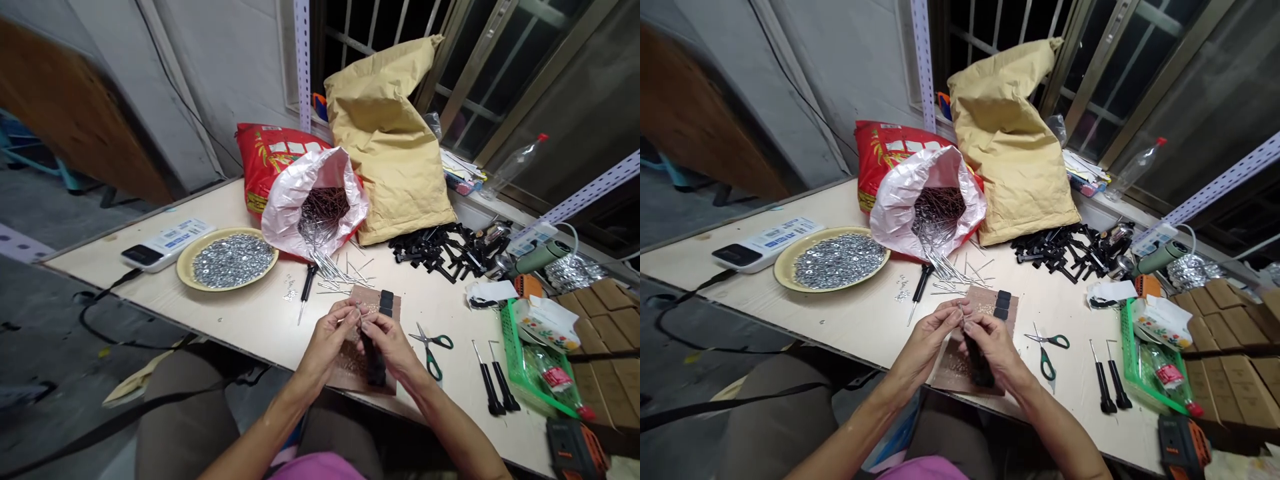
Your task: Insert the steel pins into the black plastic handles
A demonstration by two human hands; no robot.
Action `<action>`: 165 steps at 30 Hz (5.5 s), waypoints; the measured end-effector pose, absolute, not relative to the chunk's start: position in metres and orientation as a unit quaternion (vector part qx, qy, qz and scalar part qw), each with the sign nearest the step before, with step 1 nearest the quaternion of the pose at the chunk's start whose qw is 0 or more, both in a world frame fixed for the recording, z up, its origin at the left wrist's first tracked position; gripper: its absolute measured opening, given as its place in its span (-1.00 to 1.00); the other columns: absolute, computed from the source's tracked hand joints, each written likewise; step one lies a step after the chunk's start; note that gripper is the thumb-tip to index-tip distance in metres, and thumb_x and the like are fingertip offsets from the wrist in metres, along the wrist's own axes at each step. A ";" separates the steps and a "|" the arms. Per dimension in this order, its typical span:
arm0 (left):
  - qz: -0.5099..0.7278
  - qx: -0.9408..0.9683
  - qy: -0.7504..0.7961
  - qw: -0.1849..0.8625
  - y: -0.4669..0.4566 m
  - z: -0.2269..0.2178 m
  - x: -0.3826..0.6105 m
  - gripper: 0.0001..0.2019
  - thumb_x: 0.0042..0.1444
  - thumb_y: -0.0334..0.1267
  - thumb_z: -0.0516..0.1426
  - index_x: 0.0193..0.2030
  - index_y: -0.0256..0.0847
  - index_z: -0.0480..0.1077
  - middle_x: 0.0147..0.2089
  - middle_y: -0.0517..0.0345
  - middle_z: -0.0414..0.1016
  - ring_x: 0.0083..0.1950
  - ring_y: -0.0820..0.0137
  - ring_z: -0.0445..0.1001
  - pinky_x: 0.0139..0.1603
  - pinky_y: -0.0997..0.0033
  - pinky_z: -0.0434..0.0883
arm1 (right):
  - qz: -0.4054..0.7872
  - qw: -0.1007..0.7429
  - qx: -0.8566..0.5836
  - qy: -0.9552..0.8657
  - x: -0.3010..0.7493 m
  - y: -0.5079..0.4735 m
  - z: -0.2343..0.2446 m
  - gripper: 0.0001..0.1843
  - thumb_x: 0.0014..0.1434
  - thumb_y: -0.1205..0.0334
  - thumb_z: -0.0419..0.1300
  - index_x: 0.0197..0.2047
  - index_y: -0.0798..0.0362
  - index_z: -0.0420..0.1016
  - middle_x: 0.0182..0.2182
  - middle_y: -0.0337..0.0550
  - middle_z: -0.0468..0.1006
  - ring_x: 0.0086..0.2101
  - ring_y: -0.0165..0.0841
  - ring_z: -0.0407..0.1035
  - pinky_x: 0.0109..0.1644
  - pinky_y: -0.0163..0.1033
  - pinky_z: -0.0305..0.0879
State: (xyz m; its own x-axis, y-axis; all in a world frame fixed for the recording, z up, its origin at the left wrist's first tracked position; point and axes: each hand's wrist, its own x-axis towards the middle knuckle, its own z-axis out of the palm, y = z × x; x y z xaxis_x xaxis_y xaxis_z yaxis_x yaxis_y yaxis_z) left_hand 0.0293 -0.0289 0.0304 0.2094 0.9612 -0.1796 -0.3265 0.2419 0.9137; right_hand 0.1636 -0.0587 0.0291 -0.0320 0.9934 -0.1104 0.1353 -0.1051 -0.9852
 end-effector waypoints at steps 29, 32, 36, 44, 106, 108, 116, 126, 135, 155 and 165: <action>0.309 0.839 0.435 0.104 -0.045 -0.096 0.051 -0.51 0.26 -0.42 -0.20 0.33 -0.28 -0.04 0.27 -0.19 0.24 0.38 0.15 0.01 0.23 -0.04 0.27 | -0.043 0.082 -0.291 -0.952 0.276 -0.059 -0.030 -0.71 0.33 0.44 -0.13 -0.25 0.12 0.40 -0.39 -0.15 0.41 -0.38 -0.42 0.27 -0.33 -0.29 0.28; 0.309 0.844 0.428 0.101 -0.045 -0.096 0.050 -0.51 0.25 -0.45 -0.22 0.32 -0.28 -0.02 0.28 -0.17 0.23 0.39 0.15 -0.01 0.24 -0.05 0.24 | -0.053 0.084 -0.339 -0.935 0.278 -0.053 -0.030 -0.69 0.34 0.44 -0.15 -0.26 0.13 0.40 -0.40 -0.12 0.42 -0.39 -0.41 0.27 -0.34 -0.29 0.28; 0.306 0.848 0.421 0.102 -0.045 -0.095 0.047 -0.51 0.25 -0.43 -0.21 0.32 -0.29 -0.02 0.28 -0.18 0.23 0.39 0.14 -0.03 0.22 -0.04 0.27 | -0.083 0.091 -0.381 -0.916 0.280 -0.035 -0.025 -0.61 0.34 0.44 -0.22 -0.31 0.16 0.40 -0.45 -0.11 0.38 -0.42 -0.39 0.23 -0.37 -0.27 0.24; 0.296 0.850 0.422 0.111 -0.043 -0.090 0.049 -0.55 0.23 -0.43 -0.19 0.27 -0.33 0.07 0.26 -0.20 0.25 0.39 0.12 -0.03 0.24 -0.07 0.23 | -0.058 0.075 -0.298 -0.950 0.256 -0.063 -0.018 -0.67 0.34 0.44 -0.19 -0.19 0.24 0.39 -0.41 -0.07 0.36 -0.39 -0.36 0.19 -0.32 -0.25 0.17; 0.288 0.711 0.637 0.079 0.033 -0.049 -0.048 -0.75 0.22 -0.35 -0.04 -0.25 -0.16 0.48 -0.32 0.02 0.40 -0.23 0.24 0.35 -0.44 0.39 0.32 | 0.078 0.449 -0.355 -0.816 0.125 0.056 0.048 -0.78 0.34 0.25 -0.13 -0.10 0.02 0.31 -0.24 -0.06 0.53 -0.07 -0.26 0.39 0.00 -0.02 0.35; 0.246 0.726 0.639 0.059 0.037 -0.048 -0.046 -0.73 0.21 -0.37 -0.04 -0.31 -0.14 0.48 -0.32 0.01 0.39 -0.22 0.23 0.32 -0.51 0.41 0.27 | 0.096 0.467 -0.413 -0.776 0.129 0.042 0.055 -0.81 0.33 0.23 -0.09 -0.07 0.01 0.29 -0.29 -0.10 0.52 -0.21 -0.30 0.45 -0.11 -0.12 0.40; 0.195 0.773 0.602 0.033 0.048 -0.045 -0.041 -0.70 0.18 -0.48 -0.09 -0.36 -0.18 0.43 -0.30 -0.07 0.40 -0.15 0.16 0.31 -0.44 0.35 0.31 | 0.166 0.367 -0.506 -0.763 0.132 0.004 0.035 -0.79 0.28 0.24 -0.03 -0.11 0.04 0.39 -0.41 -0.16 0.55 -0.39 -0.36 0.47 -0.28 -0.27 0.40; 0.380 0.672 0.601 0.210 0.036 -0.037 -0.043 -0.86 0.14 -0.31 -0.01 -0.38 -0.19 0.34 -0.35 0.03 0.45 -0.25 0.24 0.41 -0.21 0.25 0.39 | 0.240 0.318 -0.537 -0.744 0.124 -0.002 0.011 -0.71 0.27 0.26 -0.04 -0.07 0.05 0.46 -0.40 -0.16 0.57 -0.42 -0.34 0.46 -0.30 -0.26 0.39; 0.541 0.375 0.490 0.571 0.011 -0.008 -0.032 -0.67 -0.08 0.03 0.17 -0.39 -0.24 0.33 -0.47 0.23 0.40 -0.45 0.46 0.37 -0.40 0.45 0.36 | 0.225 0.332 -0.493 -0.772 0.106 -0.008 0.018 -0.68 0.26 0.38 0.00 -0.03 0.01 0.50 -0.38 -0.15 0.39 -0.37 -0.38 0.34 -0.28 -0.30 0.34; 0.493 0.398 0.474 0.611 0.007 -0.011 -0.034 -0.76 -0.15 -0.16 0.23 -0.36 -0.26 0.52 -0.56 0.26 0.45 -0.52 0.49 0.39 -0.42 0.48 0.31 | 0.055 0.257 -0.547 -0.795 0.116 -0.023 0.008 -0.80 0.29 0.30 -0.02 -0.21 0.06 0.43 -0.35 -0.12 0.49 -0.33 -0.34 0.40 -0.28 -0.29 0.29; 0.469 0.439 0.492 0.587 0.003 -0.008 -0.030 -0.79 -0.15 -0.18 0.21 -0.38 -0.25 0.55 -0.60 0.24 0.47 -0.52 0.44 0.42 -0.38 0.44 0.36 | -0.056 0.259 -0.544 -0.797 0.120 -0.028 0.002 -0.74 0.34 0.27 -0.05 -0.27 0.05 0.43 -0.42 -0.16 0.50 -0.39 -0.39 0.37 -0.34 -0.32 0.20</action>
State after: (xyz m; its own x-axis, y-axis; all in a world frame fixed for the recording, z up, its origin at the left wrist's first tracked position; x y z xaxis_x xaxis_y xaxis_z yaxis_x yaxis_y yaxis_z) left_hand -0.0296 0.0026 -0.0080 0.0748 0.9833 -0.1661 -0.1189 0.1742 0.9775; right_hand 0.1196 -0.0278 0.0017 -0.2753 0.8367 0.4734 0.8951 0.4027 -0.1913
